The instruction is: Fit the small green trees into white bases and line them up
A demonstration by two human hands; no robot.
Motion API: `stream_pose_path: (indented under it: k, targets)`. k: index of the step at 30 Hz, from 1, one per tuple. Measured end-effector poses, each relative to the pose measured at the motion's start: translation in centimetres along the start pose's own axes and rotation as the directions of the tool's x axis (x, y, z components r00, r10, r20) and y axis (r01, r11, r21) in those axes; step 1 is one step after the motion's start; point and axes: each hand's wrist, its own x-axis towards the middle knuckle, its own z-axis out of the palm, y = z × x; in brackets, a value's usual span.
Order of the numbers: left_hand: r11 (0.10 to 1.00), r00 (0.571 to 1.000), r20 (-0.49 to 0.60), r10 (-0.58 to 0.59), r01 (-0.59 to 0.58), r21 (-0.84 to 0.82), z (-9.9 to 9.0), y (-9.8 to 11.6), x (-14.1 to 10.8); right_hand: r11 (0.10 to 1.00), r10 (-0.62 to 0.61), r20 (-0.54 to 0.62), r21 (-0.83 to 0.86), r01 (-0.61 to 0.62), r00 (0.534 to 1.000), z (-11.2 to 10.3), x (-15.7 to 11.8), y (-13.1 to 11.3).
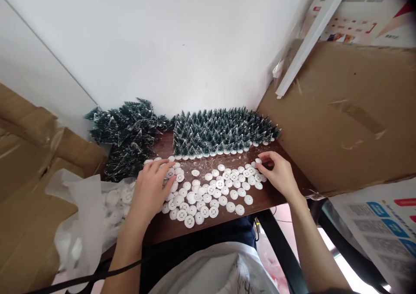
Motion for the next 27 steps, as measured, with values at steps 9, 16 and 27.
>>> stream_pose_path:
  k: [9, 16, 27]
  targets:
    - [0.962, 0.939, -0.214, -0.27, 0.272, -0.021, -0.7, -1.2, 1.6, 0.987, -0.035, -0.048, 0.156, 0.042, 0.998, 0.7, -1.7, -1.8]
    - [0.946, 0.942, -0.191, -0.277, 0.302, 0.115, 0.9, -2.3, 4.9, 0.97, -0.091, 0.028, 0.231, 0.082, 0.995, 1.7, -2.6, -3.2]
    - [0.885, 0.927, -0.162, -0.337, 0.371, 0.28, 1.8, -4.9, 6.0, 0.924, -0.233, -0.203, 0.259, 0.282, 0.951, 4.7, -3.5, -5.0]
